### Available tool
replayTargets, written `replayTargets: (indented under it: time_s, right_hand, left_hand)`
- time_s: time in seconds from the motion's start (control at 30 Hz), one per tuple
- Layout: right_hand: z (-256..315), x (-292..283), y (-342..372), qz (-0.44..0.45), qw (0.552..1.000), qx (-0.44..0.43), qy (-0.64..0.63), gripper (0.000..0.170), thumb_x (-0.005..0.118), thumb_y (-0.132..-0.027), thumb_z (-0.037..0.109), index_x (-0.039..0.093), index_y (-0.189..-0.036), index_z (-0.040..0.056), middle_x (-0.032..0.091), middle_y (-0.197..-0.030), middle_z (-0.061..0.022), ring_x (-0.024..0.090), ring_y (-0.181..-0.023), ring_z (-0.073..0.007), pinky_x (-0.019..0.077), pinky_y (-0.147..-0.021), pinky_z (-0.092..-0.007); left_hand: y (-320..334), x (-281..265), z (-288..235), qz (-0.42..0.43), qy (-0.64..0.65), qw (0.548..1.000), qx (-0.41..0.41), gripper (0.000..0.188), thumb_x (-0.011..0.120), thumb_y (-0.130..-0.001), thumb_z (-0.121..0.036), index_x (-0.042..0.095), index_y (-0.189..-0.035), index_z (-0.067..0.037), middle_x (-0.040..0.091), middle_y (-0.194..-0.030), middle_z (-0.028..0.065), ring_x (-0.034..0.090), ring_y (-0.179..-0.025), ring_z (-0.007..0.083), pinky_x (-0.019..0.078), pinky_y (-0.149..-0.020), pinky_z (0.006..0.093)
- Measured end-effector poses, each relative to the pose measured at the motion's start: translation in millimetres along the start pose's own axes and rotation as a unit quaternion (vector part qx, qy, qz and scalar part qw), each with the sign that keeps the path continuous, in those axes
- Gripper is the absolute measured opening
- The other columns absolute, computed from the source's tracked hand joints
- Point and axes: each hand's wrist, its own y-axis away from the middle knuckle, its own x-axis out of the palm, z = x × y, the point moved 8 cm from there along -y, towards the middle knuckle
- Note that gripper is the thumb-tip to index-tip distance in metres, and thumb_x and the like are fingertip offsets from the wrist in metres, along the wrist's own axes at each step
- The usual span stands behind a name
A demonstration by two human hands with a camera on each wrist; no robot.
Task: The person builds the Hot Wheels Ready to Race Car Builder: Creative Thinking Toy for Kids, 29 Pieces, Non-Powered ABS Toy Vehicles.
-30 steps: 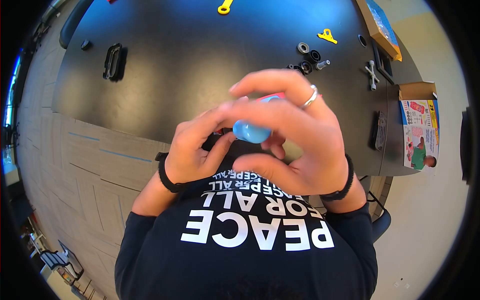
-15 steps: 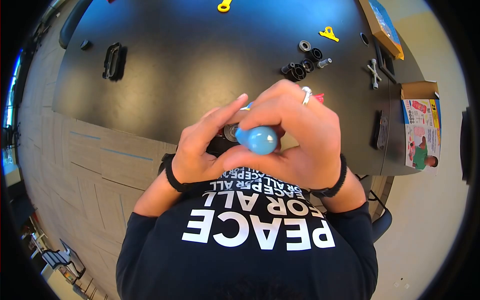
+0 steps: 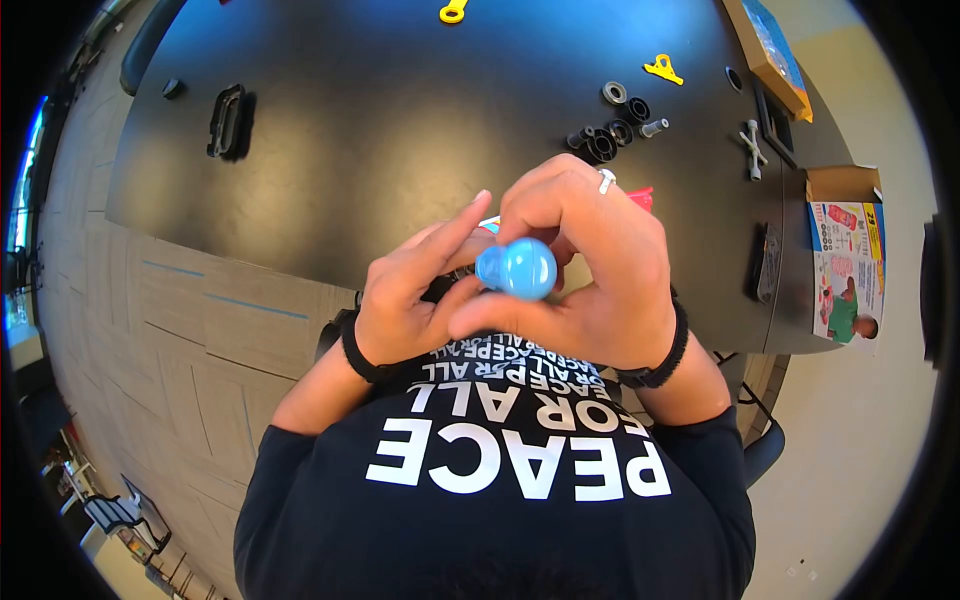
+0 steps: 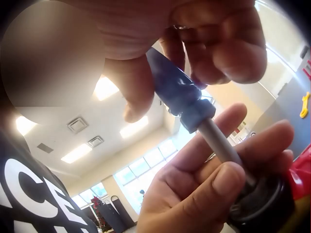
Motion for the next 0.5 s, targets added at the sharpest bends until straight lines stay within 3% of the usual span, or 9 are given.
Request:
replayTargets:
  time_s: [0.1, 0.17, 0.27, 0.3, 0.33, 0.4, 0.47, 0.5]
  right_hand:
    - [-2.7, 2.5, -0.6, 0.008, 0.998, 0.010, -0.061, 0.043, 0.098, -0.083, 0.019, 0.075, -0.116, 0.0046, 0.072, -0.091, -0.0052, 0.066, -0.075, -0.0142, 0.0532, -0.063, -0.0258]
    - [8.3, 11.5, 0.9, 0.046, 0.991, -0.097, -0.076, 0.041, 0.093, -0.083, 0.009, 0.076, -0.120, 0.0044, 0.074, -0.094, -0.0074, 0.069, -0.078, -0.0171, 0.0551, -0.066, -0.0281]
    - [11.3, 10.3, -0.9, 0.080, 0.990, -0.071, -0.087, 0.042, 0.087, -0.083, 0.002, 0.078, -0.124, 0.0045, 0.077, -0.098, -0.0099, 0.073, -0.085, -0.0212, 0.0574, -0.073, -0.0324]
    - [12.2, 8.5, -0.5, 0.109, 0.990, -0.015, -0.088, 0.033, 0.087, -0.086, 0.004, 0.079, -0.118, 0.0046, 0.078, -0.099, -0.0102, 0.074, -0.089, -0.0243, 0.0570, -0.075, -0.0366]
    - [8.7, 6.5, 2.9, 0.108, 0.990, -0.015, -0.088, 0.033, 0.087, -0.086, 0.004, 0.079, -0.118, 0.0046, 0.078, -0.099, -0.0102, 0.074, -0.089, -0.0243, 0.0570, -0.075, -0.0366]
    - [8.5, -17.9, 10.8, -0.011, 0.990, -0.086, -0.115, 0.027, 0.083, -0.095, 0.008, 0.074, -0.121, 0.0052, 0.076, -0.096, -0.0103, 0.068, -0.080, -0.0237, 0.0546, -0.072, -0.0363]
    - [2.4, -60.1, 22.8, -0.090, 0.986, -0.056, -0.131, 0.027, 0.078, -0.097, 0.003, 0.063, -0.120, 0.0019, 0.075, -0.106, -0.0120, 0.070, -0.087, -0.0241, 0.0557, -0.082, -0.0376]
    - [-10.0, -75.2, 31.0, -0.152, 0.972, -0.030, -0.177, 0.024, 0.074, -0.099, 0.001, 0.061, -0.119, 0.0029, 0.072, -0.101, -0.0103, 0.066, -0.082, -0.0213, 0.0542, -0.077, -0.0358]
  left_hand:
    - [1.3, 4.0, 1.6, 0.048, -0.034, 0.998, 0.032, 0.062, 0.071, -0.093, 0.010, 0.057, -0.154, 0.007, 0.077, -0.134, 0.0205, 0.074, -0.120, 0.0397, 0.0593, -0.103, 0.0443]
    - [0.6, 5.2, 1.1, 0.054, -0.076, 0.994, 0.057, 0.063, 0.071, -0.093, 0.009, 0.057, -0.154, 0.007, 0.075, -0.138, 0.0213, 0.074, -0.122, 0.0404, 0.0582, -0.105, 0.0451]
    - [3.2, 6.3, -1.2, 0.063, -0.110, 0.988, 0.089, 0.069, 0.079, -0.090, 0.002, 0.056, -0.155, 0.007, 0.069, -0.149, 0.0222, 0.072, -0.122, 0.0419, 0.0547, -0.110, 0.0480]
    - [1.7, 6.0, -3.3, 0.063, -0.088, 0.992, 0.069, 0.074, 0.083, -0.088, -0.004, 0.056, -0.155, 0.006, 0.068, -0.151, 0.0210, 0.071, -0.123, 0.0415, 0.0537, -0.111, 0.0482]
    - [-0.8, 5.6, -4.7, 0.063, -0.067, 0.995, 0.049, 0.078, 0.088, -0.085, -0.009, 0.056, -0.155, 0.006, 0.067, -0.152, 0.0197, 0.070, -0.123, 0.0412, 0.0527, -0.111, 0.0485]
    - [-10.3, 4.1, -12.0, 0.061, -0.085, 0.992, 0.064, 0.081, 0.091, -0.083, -0.013, 0.057, -0.155, 0.004, 0.067, -0.152, 0.0185, 0.069, -0.125, 0.0402, 0.0526, -0.111, 0.0477]
    - [-13.3, 2.5, -13.6, 0.055, -0.103, 0.990, 0.077, 0.085, 0.095, -0.080, -0.017, 0.058, -0.154, 0.002, 0.067, -0.153, 0.0172, 0.068, -0.127, 0.0393, 0.0526, -0.110, 0.0469]
    - [-13.3, 1.9, -7.4, 0.061, -0.114, 0.991, 0.045, 0.084, 0.096, -0.078, -0.017, 0.061, -0.152, -0.001, 0.069, -0.149, 0.0180, 0.068, -0.128, 0.0383, 0.0529, -0.110, 0.0459]
